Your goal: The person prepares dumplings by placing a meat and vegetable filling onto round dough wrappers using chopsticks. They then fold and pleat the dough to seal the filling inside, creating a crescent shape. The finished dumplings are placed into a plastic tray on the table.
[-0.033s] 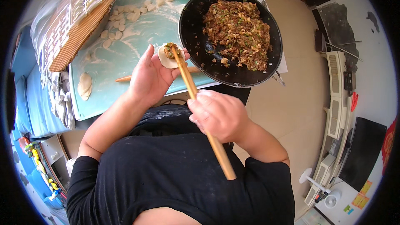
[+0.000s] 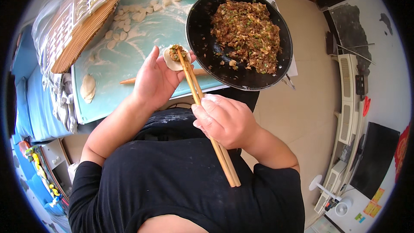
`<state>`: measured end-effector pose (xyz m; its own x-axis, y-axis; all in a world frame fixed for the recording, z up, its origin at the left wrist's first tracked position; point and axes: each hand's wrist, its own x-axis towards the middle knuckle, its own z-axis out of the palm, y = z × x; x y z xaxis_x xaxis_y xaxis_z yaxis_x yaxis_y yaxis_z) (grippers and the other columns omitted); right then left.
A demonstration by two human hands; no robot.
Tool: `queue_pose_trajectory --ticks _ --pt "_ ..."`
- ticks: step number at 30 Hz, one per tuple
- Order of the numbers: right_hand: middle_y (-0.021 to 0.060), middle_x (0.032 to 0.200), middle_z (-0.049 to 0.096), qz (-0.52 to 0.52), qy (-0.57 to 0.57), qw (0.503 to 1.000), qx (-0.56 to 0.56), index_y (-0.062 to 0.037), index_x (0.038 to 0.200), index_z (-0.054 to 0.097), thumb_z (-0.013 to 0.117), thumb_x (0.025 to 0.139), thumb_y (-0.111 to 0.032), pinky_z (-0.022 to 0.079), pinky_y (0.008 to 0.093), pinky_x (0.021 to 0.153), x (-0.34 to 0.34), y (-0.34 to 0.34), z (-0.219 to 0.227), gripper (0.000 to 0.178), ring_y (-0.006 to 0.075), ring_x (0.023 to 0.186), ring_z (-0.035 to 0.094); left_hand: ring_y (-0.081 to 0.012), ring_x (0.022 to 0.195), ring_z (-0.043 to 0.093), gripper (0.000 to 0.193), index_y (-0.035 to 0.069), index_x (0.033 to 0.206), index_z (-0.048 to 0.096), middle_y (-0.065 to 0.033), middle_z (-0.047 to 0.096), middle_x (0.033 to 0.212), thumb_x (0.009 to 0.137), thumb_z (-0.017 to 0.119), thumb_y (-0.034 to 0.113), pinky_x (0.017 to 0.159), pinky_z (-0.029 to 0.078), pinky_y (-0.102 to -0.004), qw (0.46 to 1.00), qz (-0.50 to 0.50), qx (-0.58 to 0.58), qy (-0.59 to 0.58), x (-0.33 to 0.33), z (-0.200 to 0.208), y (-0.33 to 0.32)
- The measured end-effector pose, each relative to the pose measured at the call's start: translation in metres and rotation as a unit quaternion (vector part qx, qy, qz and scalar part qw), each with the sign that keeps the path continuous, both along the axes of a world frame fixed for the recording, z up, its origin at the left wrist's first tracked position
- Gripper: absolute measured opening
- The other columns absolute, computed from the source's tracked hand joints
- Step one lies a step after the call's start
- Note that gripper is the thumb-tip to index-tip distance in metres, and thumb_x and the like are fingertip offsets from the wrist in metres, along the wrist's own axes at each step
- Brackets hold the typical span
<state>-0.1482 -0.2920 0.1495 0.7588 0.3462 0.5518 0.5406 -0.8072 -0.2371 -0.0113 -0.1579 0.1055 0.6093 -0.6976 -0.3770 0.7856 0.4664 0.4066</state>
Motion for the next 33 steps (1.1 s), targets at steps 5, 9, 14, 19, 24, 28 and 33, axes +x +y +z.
queue_pose_trajectory --ticks 5,9,14,19,24,28,33 --pt "0.0113 0.078 0.058 0.008 0.02 0.995 0.101 -0.0013 0.091 0.059 0.062 0.075 -0.009 0.051 0.032 0.059 -0.001 -0.006 0.013 0.018 0.0245 0.068 0.06 -0.0295 0.11 0.048 0.056 -0.008 0.116 0.041 -0.0213 0.049 0.116 0.095 0.017 0.039 0.096 0.038 -0.04 0.999 0.022 -0.013 0.029 0.0 -0.002 0.009" --pt "0.0127 0.076 0.058 -0.051 0.033 0.961 0.271 -0.001 0.085 0.056 0.047 0.086 -0.017 0.05 0.0332 0.057 0.0 -0.027 0.026 0.019 0.0237 0.063 0.058 -0.0301 0.111 0.048 0.052 -0.007 0.118 0.039 -0.0209 0.048 0.118 0.096 0.02 0.037 0.096 0.038 -0.0408 0.998 0.046 -0.012 0.032 -0.002 -0.003 0.017" --pt "0.0121 0.07 0.056 -0.074 0.066 0.763 0.639 0.0012 0.092 0.051 0.033 0.094 -0.021 0.053 0.0375 0.054 0.008 -0.058 0.019 0.029 0.0239 0.058 0.058 -0.0317 0.11 0.049 0.051 -0.005 0.12 0.038 -0.0202 0.046 0.121 0.096 0.022 0.038 0.095 0.04 -0.0403 0.998 -0.033 -0.054 0.013 -0.004 0.002 0.029" --pt "0.0098 0.068 0.056 0.0 0.162 0.643 0.749 -0.0021 0.088 0.054 0.034 0.094 -0.024 0.053 0.0341 0.051 0.024 -0.084 -0.001 0.03 0.021 0.057 0.058 -0.0338 0.112 0.048 0.055 -0.004 0.121 0.037 -0.0224 0.044 0.124 0.094 0.023 0.042 0.094 0.042 -0.0396 0.988 -0.102 -0.113 0.025 -0.009 0.007 0.038" --pt "0.0098 0.067 0.056 0.009 0.197 0.648 0.735 -0.0026 0.086 0.054 0.036 0.094 -0.023 0.053 0.034 0.05 0.034 -0.08 -0.012 0.029 0.0205 0.056 0.058 -0.0339 0.112 0.047 0.057 -0.004 0.122 0.036 -0.0217 0.044 0.124 0.094 0.024 0.044 0.095 0.042 -0.0391 0.984 -0.127 -0.121 0.024 -0.014 0.014 0.042" --pt "0.0093 0.065 0.055 -0.011 0.194 0.664 0.722 -0.0022 0.085 0.054 0.037 0.093 -0.023 0.053 0.0345 0.049 0.035 -0.079 -0.015 0.028 0.0203 0.055 0.057 -0.0316 0.114 0.046 0.058 -0.005 0.123 0.035 -0.0225 0.043 0.125 0.094 0.024 0.044 0.096 0.04 -0.0379 0.987 -0.117 -0.105 0.021 -0.012 0.016 0.044" --pt "0.0097 0.064 0.053 -0.005 0.16 0.698 0.698 -0.001 0.084 0.053 0.035 0.094 -0.023 0.052 0.0327 0.046 0.03 -0.072 -0.003 0.03 0.0197 0.054 0.056 -0.0273 0.114 0.046 0.058 -0.005 0.126 0.033 -0.0227 0.042 0.126 0.094 0.023 0.043 0.097 0.039 -0.0362 0.99 -0.097 -0.104 0.011 -0.011 0.012 0.044"
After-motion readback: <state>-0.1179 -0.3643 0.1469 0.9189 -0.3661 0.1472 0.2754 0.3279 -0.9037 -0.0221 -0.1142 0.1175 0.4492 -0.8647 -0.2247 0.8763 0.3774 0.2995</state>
